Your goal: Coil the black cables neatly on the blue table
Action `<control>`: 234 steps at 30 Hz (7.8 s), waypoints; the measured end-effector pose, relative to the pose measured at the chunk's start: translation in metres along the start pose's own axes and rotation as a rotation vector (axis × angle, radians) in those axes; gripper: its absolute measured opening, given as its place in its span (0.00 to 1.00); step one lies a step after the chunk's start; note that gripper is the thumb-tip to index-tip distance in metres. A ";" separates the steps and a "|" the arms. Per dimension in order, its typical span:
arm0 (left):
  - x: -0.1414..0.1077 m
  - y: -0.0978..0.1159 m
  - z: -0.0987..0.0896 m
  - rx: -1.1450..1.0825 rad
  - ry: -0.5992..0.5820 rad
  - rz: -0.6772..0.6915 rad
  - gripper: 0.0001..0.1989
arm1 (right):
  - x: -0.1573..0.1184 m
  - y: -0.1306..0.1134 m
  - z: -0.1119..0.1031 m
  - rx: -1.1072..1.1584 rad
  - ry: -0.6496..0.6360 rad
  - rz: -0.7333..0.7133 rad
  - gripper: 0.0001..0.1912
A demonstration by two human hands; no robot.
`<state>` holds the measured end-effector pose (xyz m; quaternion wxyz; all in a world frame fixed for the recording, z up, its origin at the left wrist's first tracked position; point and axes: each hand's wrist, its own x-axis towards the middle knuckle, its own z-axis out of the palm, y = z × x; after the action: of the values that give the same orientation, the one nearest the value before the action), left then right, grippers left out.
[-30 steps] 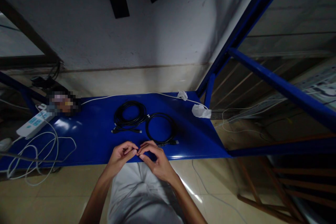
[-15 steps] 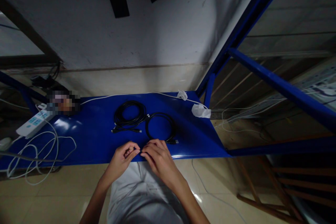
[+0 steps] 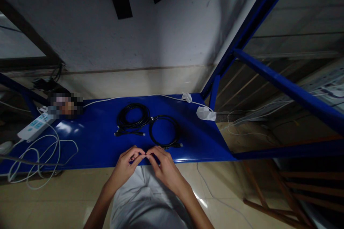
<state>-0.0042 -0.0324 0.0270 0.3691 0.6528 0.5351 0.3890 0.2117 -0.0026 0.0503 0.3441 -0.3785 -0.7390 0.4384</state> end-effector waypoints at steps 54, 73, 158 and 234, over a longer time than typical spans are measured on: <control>0.073 -0.002 0.047 0.584 -0.278 0.385 0.11 | -0.027 0.096 -0.043 -0.478 0.284 -0.265 0.14; 0.073 -0.006 0.025 0.518 -0.187 0.351 0.05 | -0.048 0.107 -0.065 -0.497 0.210 -0.240 0.20; 0.079 0.012 0.081 0.032 -0.044 0.315 0.18 | -0.025 0.058 -0.017 0.273 0.672 0.295 0.18; 0.093 0.017 0.072 -0.214 -0.080 -0.024 0.11 | -0.020 0.052 -0.017 0.796 0.567 0.580 0.24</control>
<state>0.0792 0.0519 0.0221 0.4624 0.6183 0.4830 0.4130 0.2489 0.0044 0.0064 0.5104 -0.5101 -0.2613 0.6411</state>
